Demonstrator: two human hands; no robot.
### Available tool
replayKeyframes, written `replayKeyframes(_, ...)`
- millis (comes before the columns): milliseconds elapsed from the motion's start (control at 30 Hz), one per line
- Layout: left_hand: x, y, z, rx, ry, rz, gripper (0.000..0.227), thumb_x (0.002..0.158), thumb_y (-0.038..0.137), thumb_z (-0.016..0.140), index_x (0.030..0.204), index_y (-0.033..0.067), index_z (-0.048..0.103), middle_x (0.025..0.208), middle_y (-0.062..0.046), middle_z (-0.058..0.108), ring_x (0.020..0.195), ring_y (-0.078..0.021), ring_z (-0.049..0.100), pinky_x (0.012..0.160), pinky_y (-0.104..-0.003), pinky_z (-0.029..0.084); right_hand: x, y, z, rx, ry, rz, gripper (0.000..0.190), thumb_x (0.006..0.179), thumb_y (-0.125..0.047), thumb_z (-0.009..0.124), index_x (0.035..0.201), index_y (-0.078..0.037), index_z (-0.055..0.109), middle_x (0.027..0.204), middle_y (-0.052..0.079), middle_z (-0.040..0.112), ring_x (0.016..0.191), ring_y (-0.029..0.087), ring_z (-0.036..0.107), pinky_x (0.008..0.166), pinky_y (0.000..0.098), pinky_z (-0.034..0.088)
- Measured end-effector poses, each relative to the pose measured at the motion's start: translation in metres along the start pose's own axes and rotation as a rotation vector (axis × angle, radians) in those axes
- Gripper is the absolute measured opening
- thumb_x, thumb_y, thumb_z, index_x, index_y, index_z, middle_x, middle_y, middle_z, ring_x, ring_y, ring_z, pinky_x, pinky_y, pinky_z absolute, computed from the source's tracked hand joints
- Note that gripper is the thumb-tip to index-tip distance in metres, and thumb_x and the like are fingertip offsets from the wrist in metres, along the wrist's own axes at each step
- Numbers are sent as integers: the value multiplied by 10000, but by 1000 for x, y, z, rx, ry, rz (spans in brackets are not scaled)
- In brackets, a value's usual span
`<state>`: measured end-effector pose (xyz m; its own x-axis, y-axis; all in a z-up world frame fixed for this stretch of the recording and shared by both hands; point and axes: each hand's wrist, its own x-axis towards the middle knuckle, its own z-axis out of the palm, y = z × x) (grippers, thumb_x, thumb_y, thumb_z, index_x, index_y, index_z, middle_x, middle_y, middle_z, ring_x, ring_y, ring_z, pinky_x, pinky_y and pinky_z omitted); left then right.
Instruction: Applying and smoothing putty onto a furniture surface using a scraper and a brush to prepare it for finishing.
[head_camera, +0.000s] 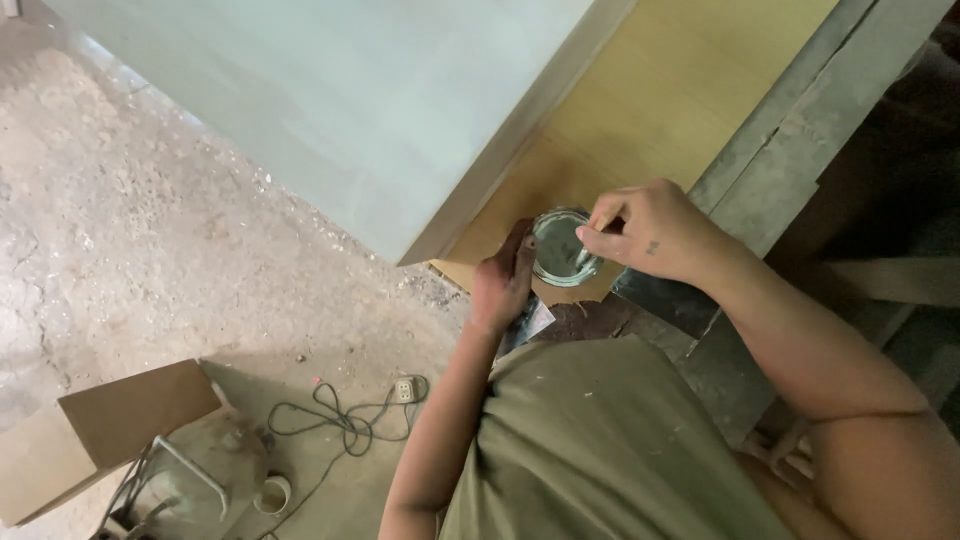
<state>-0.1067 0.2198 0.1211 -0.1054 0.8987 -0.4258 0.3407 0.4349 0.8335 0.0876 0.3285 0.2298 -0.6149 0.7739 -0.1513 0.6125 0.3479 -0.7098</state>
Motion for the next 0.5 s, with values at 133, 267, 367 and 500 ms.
replayKeyframes(133,11,-6,10,158,53,40,577,1038,538,327,1512,256,498,876,-271,745,989,-473,711,935,-587,522,-14,33,29,244,-96,46,337,901,-358,786,737,-67,736,514,88,657,486,166,611,483,289,494)
replayKeyframes(267,16,-15,20,136,122,51,518,1030,514,350,1474,313,524,856,-237,750,950,-456,719,905,-573,544,-55,56,74,166,-31,25,364,966,-362,671,793,-46,725,509,151,607,431,236,555,447,364,480)
replayKeyframes(367,16,-14,21,146,131,66,511,1030,491,353,1469,304,537,848,-245,749,938,-463,718,883,-578,548,-92,75,107,196,280,-94,264,927,-221,661,1138,-112,776,843,114,748,689,283,737,557,387,589)
replayKeyframes(500,23,-21,17,186,141,111,518,1036,472,359,1454,244,564,845,-282,736,947,-488,709,886,-595,548,-85,53,83,123,443,-242,299,944,-260,627,1161,-99,755,866,73,730,685,258,710,559,360,580)
